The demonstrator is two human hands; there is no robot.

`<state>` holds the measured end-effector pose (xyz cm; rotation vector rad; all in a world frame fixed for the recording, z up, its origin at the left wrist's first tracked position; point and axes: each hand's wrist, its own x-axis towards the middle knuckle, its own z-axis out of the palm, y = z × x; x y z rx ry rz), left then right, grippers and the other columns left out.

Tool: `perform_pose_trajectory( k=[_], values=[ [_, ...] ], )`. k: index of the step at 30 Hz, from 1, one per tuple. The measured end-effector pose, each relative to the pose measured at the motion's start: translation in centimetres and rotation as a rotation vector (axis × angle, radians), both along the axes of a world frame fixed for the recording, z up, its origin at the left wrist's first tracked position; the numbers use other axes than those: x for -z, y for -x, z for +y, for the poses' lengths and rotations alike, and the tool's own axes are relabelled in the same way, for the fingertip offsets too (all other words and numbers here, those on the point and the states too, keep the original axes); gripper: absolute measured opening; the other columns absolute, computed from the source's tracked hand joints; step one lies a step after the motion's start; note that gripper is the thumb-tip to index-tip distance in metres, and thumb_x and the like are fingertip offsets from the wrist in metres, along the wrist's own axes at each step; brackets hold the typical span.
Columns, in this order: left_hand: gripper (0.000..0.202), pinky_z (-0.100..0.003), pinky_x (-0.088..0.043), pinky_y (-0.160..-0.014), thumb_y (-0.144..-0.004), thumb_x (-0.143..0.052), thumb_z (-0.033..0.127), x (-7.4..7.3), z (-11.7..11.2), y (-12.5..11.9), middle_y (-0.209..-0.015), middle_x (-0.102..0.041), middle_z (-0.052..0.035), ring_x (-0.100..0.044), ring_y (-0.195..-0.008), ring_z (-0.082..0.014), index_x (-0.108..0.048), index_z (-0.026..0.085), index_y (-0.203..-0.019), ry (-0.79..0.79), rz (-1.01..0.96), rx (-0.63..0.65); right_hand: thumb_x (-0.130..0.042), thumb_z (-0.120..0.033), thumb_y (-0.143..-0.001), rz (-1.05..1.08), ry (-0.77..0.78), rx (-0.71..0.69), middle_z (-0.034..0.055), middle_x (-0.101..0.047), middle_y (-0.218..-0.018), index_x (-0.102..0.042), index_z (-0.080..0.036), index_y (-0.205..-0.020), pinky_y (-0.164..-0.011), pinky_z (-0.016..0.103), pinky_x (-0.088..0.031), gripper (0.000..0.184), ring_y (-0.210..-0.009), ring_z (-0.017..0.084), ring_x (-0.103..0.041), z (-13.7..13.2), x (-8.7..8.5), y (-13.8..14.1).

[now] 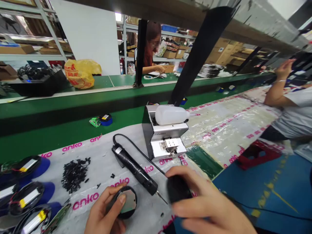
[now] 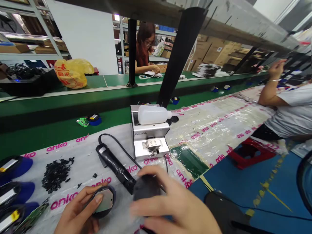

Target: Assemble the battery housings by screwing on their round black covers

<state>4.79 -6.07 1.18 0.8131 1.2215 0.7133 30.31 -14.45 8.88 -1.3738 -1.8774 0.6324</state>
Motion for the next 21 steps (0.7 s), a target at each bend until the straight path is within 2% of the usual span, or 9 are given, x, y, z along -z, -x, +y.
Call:
perform_pose_trajectory(
  k=[2, 4, 7, 10, 13, 17, 21],
  values=[
    [0.054, -0.016, -0.039, -0.028, -0.062, -0.089, 0.056, 0.0, -0.2, 0.0, -0.075, -0.077, -0.0039, -0.057, -0.031, -0.0103, -0.072, 0.017, -0.095, -0.022, -0.003, 0.000, -0.059, -0.020, -0.096, -0.272, 0.147, -0.094, 0.0051, -0.049, -0.145, -0.050, -0.042, -0.144, -0.089, 0.029, -0.059, 0.054, -0.115, 0.021, -0.064, 1.1, 0.5, 2.9],
    [0.052, -0.015, -0.038, -0.027, -0.063, -0.088, 0.057, 0.1, -0.5, 0.1, -0.073, -0.076, -0.0034, -0.056, -0.031, -0.0094, -0.072, 0.017, -0.093, -0.040, 0.009, -0.010, -0.065, -0.015, -0.089, -0.434, 0.203, -0.096, 0.0084, -0.053, -0.141, -0.035, -0.035, -0.154, -0.091, 0.034, -0.061, 0.075, -0.121, 0.025, -0.061, 2.1, 1.5, 4.9],
    [0.049, -0.014, -0.037, -0.027, -0.064, -0.087, 0.057, 0.3, -0.8, 0.4, -0.068, -0.074, -0.0022, -0.053, -0.031, -0.0082, -0.071, 0.017, -0.088, -0.064, 0.020, -0.024, -0.064, -0.016, -0.087, -0.497, 0.206, -0.064, 0.0118, -0.055, -0.137, -0.032, -0.028, -0.154, -0.097, 0.048, -0.058, 0.076, -0.126, 0.032, -0.057, 2.7, 2.8, 6.5],
    [0.046, -0.014, -0.038, -0.028, -0.067, -0.086, 0.055, 0.3, -0.9, 0.7, -0.055, -0.066, 0.0022, -0.052, -0.032, -0.0090, -0.070, 0.017, -0.087, -0.080, 0.006, -0.012, -0.061, -0.016, -0.089, -0.468, 0.210, -0.036, 0.0121, -0.054, -0.137, -0.029, -0.030, -0.154, -0.095, 0.048, -0.059, 0.074, -0.121, 0.030, -0.060, 2.5, 3.3, 7.0],
    [0.042, -0.014, -0.040, -0.030, -0.072, -0.083, 0.052, 0.3, -0.9, 0.9, -0.050, -0.062, 0.0044, -0.052, -0.032, -0.0091, -0.068, 0.017, -0.090, -0.081, 0.006, 0.024, -0.060, -0.015, -0.090, -0.445, 0.208, -0.022, 0.0111, -0.053, -0.137, -0.027, -0.033, -0.154, -0.094, 0.046, -0.060, 0.074, -0.119, 0.028, -0.062, 2.2, 3.3, 7.2],
    [0.043, -0.016, -0.042, -0.031, -0.074, -0.081, 0.052, 0.7, -0.8, 0.9, -0.047, -0.059, 0.0051, -0.054, -0.034, -0.0112, -0.067, 0.017, -0.094, -0.062, 0.014, 0.056, -0.064, -0.014, -0.086, -0.481, 0.208, -0.006, 0.0121, -0.055, -0.136, -0.028, -0.029, -0.152, -0.094, 0.046, -0.061, 0.077, -0.120, 0.029, -0.062, 2.0, 3.3, 7.4],
    [0.040, -0.017, -0.042, -0.032, -0.075, -0.080, 0.050, 1.1, -0.9, 0.9, -0.066, -0.073, -0.0016, -0.054, -0.034, -0.0091, -0.066, 0.018, -0.093, -0.073, 0.016, 0.027, -0.066, -0.014, -0.085, -0.475, 0.197, 0.010, 0.0117, -0.056, -0.134, -0.027, -0.029, -0.153, -0.094, 0.042, -0.060, 0.080, -0.121, 0.027, -0.062, 1.9, 3.3, 7.5]
  ],
)
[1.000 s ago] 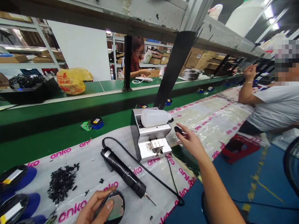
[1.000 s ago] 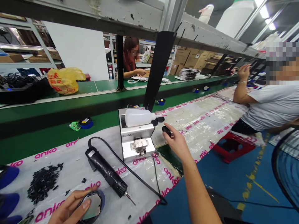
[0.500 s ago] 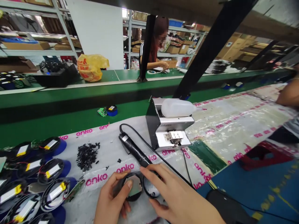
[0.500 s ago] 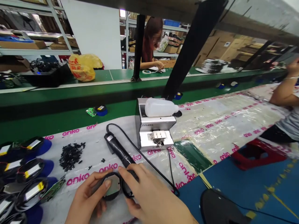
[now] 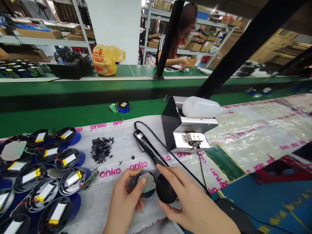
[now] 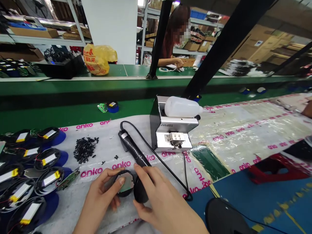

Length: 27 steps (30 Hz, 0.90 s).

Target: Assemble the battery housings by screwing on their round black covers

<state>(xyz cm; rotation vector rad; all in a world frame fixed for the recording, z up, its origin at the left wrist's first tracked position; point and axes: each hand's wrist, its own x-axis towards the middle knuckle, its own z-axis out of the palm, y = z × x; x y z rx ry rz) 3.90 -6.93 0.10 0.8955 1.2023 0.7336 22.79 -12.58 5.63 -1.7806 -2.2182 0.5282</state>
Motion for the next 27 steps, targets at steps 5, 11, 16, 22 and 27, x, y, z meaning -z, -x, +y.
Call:
perform_pose_trajectory(
  k=[5, 11, 16, 22, 27],
  values=[
    [0.038, -0.018, -0.045, -0.033, -0.075, -0.080, 0.048, 0.0, 0.0, 0.2, -0.068, -0.073, -0.0021, -0.055, -0.034, -0.0097, -0.065, 0.018, -0.092, 0.005, 0.013, 0.042, -0.075, -0.024, -0.086, 0.087, -0.030, 0.010, 0.0074, -0.057, -0.137, -0.027, -0.036, -0.152, -0.093, 0.036, -0.061, 0.082, -0.122, 0.025, -0.062, 0.2, 0.4, 0.2],
    [0.036, -0.018, -0.045, -0.033, -0.078, -0.077, 0.046, 0.1, -0.2, 0.2, -0.051, -0.065, 0.0031, -0.055, -0.034, -0.0119, -0.064, 0.018, -0.095, 0.011, 0.015, 0.042, -0.074, -0.030, -0.088, 0.252, -0.120, 0.063, 0.0024, -0.062, -0.134, -0.042, -0.035, -0.142, -0.105, 0.030, -0.053, 0.063, -0.124, 0.020, -0.061, -0.2, 2.2, 0.1],
    [0.030, -0.017, -0.044, -0.031, -0.077, -0.075, 0.043, -0.1, -0.3, 0.0, -0.084, -0.076, -0.0054, -0.057, -0.034, -0.0083, -0.063, 0.017, -0.088, -0.013, 0.002, -0.013, -0.073, -0.034, -0.089, 0.320, -0.134, 0.096, 0.0023, -0.063, -0.131, -0.043, -0.034, -0.143, -0.103, 0.025, -0.053, 0.061, -0.119, 0.019, -0.064, -0.5, 3.0, 0.3],
    [0.037, -0.018, -0.047, -0.034, -0.081, -0.073, 0.041, 0.3, -0.4, 0.1, -0.054, -0.068, 0.0025, -0.058, -0.035, -0.0127, -0.065, 0.017, -0.109, -0.012, -0.016, 0.033, -0.065, -0.032, -0.096, 0.249, -0.191, 0.059, 0.0074, -0.060, -0.134, -0.039, -0.029, -0.148, -0.103, 0.025, -0.052, 0.058, -0.122, 0.020, -0.061, -0.4, 2.5, 1.4],
    [0.049, -0.021, -0.052, -0.040, -0.082, -0.075, 0.043, 0.7, -0.3, 0.9, -0.079, -0.079, -0.0077, -0.062, -0.040, -0.0119, -0.071, 0.014, -0.120, -0.004, -0.130, 0.074, -0.061, -0.034, -0.099, 0.188, -0.201, -0.018, 0.0082, -0.061, -0.134, -0.037, -0.026, -0.150, -0.104, 0.029, -0.053, 0.057, -0.123, 0.020, -0.059, 0.6, 2.1, 2.4]
  ],
)
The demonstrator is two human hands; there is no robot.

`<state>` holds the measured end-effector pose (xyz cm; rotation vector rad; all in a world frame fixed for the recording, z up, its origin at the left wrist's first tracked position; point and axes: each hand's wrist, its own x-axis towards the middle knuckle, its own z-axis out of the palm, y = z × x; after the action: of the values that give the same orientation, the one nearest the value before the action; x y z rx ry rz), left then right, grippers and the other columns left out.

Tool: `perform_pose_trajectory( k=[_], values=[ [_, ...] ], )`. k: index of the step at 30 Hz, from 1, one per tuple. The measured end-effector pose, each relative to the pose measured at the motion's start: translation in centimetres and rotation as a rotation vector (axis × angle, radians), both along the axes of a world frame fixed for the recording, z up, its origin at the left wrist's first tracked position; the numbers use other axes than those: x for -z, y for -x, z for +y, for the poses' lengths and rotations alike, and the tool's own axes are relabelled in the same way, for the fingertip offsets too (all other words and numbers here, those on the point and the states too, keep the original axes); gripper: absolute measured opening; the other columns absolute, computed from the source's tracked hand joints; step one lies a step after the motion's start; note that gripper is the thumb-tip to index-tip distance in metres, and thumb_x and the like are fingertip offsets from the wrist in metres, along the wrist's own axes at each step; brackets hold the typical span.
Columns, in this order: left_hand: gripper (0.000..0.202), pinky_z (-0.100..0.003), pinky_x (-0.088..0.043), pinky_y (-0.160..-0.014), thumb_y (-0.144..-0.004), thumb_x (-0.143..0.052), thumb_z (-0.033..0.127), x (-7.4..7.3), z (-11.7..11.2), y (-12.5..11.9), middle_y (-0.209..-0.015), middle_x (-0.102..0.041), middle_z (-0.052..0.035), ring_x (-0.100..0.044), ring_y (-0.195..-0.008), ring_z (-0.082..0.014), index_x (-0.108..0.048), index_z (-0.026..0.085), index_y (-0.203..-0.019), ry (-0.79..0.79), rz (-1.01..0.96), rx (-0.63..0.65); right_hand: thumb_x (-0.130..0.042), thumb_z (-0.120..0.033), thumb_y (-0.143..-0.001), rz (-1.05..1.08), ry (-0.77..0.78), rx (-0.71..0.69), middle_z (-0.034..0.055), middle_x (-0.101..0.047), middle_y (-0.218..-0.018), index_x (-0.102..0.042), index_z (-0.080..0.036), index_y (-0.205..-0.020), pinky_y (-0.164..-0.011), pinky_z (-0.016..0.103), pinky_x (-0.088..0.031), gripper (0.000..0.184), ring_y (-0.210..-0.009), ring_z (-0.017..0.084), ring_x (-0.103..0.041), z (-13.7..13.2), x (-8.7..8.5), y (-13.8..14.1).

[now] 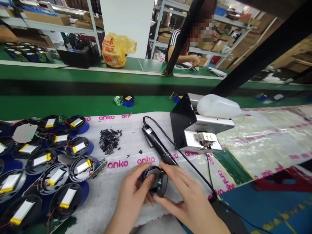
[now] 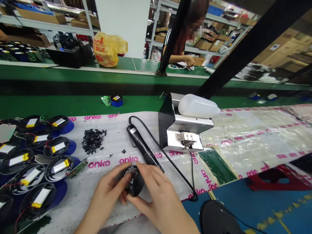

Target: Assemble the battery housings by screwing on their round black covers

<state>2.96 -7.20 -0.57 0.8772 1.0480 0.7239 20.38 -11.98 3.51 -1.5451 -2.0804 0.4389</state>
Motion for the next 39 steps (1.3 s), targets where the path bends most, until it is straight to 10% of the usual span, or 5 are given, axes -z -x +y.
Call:
perform_pose_trajectory(
  k=[4, 15, 24, 31, 39],
  values=[
    [0.043, -0.026, -0.060, -0.052, -0.083, -0.076, 0.043, 0.4, 0.3, 1.2, -0.135, -0.068, -0.0120, -0.070, -0.054, -0.0117, -0.076, 0.025, -0.122, 0.048, -0.295, 0.026, -0.059, -0.036, -0.100, -0.091, -0.008, -0.096, 0.0090, -0.061, -0.138, -0.037, -0.022, -0.151, -0.107, 0.034, -0.052, 0.057, -0.129, 0.022, -0.056, 1.1, 0.5, 0.3],
    [0.039, -0.027, -0.061, -0.060, -0.089, -0.070, 0.027, 1.4, -0.2, 1.7, -0.153, -0.051, -0.0110, -0.072, -0.064, -0.0122, -0.073, 0.032, -0.127, -0.005, -0.399, 0.044, -0.057, -0.033, -0.101, -0.160, -0.056, -0.184, 0.0127, -0.064, -0.135, -0.050, -0.014, -0.145, -0.102, 0.033, -0.055, 0.049, -0.125, 0.022, -0.062, 1.8, 0.6, -0.1],
    [0.043, -0.027, -0.059, -0.067, -0.092, -0.063, 0.020, 0.9, -0.3, 2.0, -0.147, -0.058, -0.0064, -0.068, -0.071, -0.0115, -0.069, 0.034, -0.131, -0.042, -0.370, 0.080, -0.058, -0.041, -0.100, -0.164, -0.016, -0.098, 0.0175, -0.066, -0.131, -0.058, -0.008, -0.139, -0.098, 0.030, -0.056, 0.052, -0.116, 0.025, -0.068, 1.5, 0.6, 0.2],
    [0.053, -0.030, -0.055, -0.071, -0.089, -0.068, 0.031, 0.9, -0.4, 2.2, -0.081, -0.074, -0.0034, -0.067, -0.063, -0.0157, -0.061, 0.019, -0.140, 0.032, -0.310, 0.117, -0.069, -0.033, -0.093, -0.216, 0.063, -0.112, 0.0200, -0.065, -0.132, -0.057, -0.005, -0.139, -0.093, 0.035, -0.060, 0.055, -0.113, 0.029, -0.070, 1.8, -0.1, 0.3],
    [0.056, -0.032, -0.055, -0.074, -0.089, -0.066, 0.035, -0.2, -0.3, 2.3, -0.078, -0.073, -0.0045, -0.069, -0.067, -0.0192, -0.059, 0.017, -0.141, 0.033, -0.244, 0.137, -0.072, -0.030, -0.090, -0.229, 0.039, -0.071, 0.0178, -0.064, -0.134, -0.052, -0.012, -0.143, -0.089, 0.038, -0.063, 0.059, -0.112, 0.030, -0.070, 1.5, 1.2, 0.6]
  ],
)
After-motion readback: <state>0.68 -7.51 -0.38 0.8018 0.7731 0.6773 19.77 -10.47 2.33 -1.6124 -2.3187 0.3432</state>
